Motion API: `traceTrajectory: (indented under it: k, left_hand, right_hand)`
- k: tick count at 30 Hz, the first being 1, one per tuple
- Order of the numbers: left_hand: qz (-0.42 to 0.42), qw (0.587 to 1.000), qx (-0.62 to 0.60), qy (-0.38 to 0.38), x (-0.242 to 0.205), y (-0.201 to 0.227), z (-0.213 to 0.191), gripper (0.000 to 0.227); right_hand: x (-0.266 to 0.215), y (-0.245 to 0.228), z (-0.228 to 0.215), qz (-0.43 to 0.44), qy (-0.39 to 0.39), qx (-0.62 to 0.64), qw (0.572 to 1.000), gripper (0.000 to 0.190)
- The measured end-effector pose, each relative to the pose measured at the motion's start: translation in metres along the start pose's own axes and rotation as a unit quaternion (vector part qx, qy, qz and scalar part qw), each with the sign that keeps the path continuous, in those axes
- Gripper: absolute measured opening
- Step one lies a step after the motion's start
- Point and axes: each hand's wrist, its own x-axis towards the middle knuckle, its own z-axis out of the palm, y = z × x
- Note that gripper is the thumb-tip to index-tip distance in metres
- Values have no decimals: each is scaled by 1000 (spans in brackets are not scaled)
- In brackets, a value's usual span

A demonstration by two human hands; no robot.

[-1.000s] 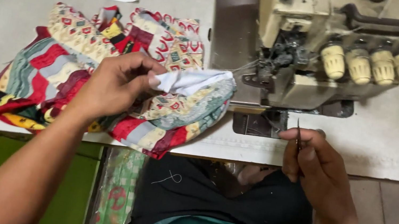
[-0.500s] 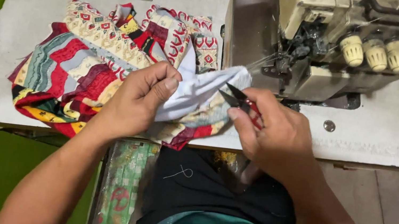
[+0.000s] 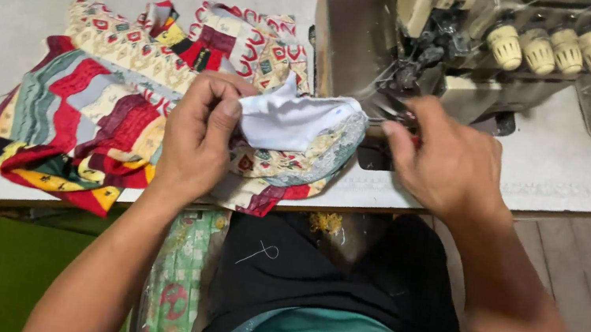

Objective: Threading an industrial overlock sewing machine using tweezers and preparing fabric for sewing.

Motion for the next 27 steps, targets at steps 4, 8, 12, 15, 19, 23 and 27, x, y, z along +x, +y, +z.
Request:
traceTrajectory:
  k: [4, 8, 12, 15, 19, 23, 27]
  left_hand:
    - [-6, 999, -52, -6, 3, 18, 2, 20]
    - [10, 999, -51, -7, 12, 20, -2, 21]
    - [-6, 999, -32, 10, 17, -3, -29, 23]
    - [0, 999, 32, 2, 24, -38, -55, 21]
    - [-39, 999, 2, -35, 30, -22, -39, 22]
    - [-44, 995, -22, -87, 39, 30, -12, 25]
    - [-39, 984, 22, -171, 34, 52, 3, 22]
  right_hand:
    - [12, -20, -19, -24, -58, -50, 997, 31]
    - [27, -37, -30, -88, -39, -21, 995, 26]
    - [36, -32, -21, -87, -61, 61, 993, 33]
    - [33, -8, -1, -18, -23, 145, 989, 27]
    - [15, -31, 11, -12, 45, 407, 912, 23]
    - [4, -52, 44, 59, -24, 570, 819, 72]
    - [14, -83, 15, -25, 29, 591, 806, 54]
